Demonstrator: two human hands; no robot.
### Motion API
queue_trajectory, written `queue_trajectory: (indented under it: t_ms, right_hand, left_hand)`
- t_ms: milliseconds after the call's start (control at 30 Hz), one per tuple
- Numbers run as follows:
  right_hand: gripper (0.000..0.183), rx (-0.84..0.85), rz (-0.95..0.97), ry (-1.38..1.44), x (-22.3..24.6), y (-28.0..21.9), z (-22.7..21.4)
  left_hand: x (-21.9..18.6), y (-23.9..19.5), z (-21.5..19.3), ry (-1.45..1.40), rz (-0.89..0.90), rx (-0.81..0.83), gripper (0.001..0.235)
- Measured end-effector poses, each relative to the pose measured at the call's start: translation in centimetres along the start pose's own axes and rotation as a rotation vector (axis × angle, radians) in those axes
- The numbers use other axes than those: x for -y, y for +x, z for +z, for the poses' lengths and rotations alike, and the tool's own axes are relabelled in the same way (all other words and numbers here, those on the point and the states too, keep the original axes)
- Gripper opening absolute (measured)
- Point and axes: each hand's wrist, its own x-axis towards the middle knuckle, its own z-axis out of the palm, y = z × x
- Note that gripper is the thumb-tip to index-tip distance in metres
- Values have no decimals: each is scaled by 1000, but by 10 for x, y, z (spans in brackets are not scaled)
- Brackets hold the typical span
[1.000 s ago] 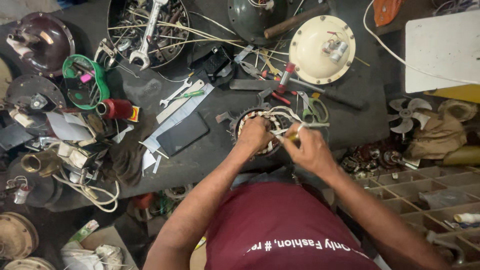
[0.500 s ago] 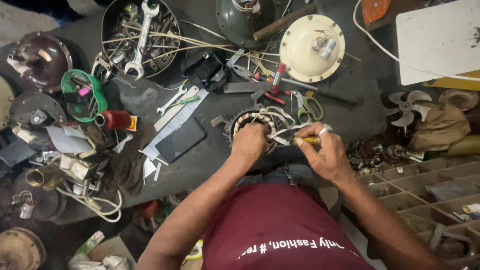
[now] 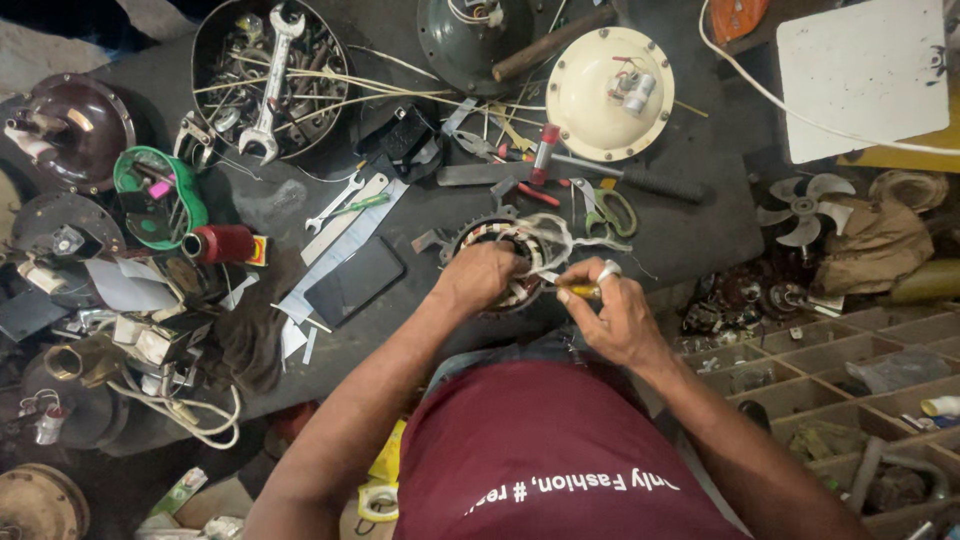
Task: The person works on an electrical motor stator, inserting white insulating strips into the winding slots and adjusting the copper windings. They use a red-handled tool to push the strips into place and repeatedly reposition the stator on the workbench.
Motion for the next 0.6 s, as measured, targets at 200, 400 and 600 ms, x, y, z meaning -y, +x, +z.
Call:
queue_trajectory:
  t_ms: [200, 400, 600]
  right_hand:
    - [15, 75, 121, 75, -7, 7, 4]
    - [12, 190, 146, -5, -9, 11, 14]
    - [16, 122, -75, -18, -24, 8, 20]
  left_hand:
    - [2, -2, -20, -82, 214, 73, 46]
    - [6, 3, -11, -54, 117, -38, 31]
    - [11, 9, -7, -35, 76, 55, 22]
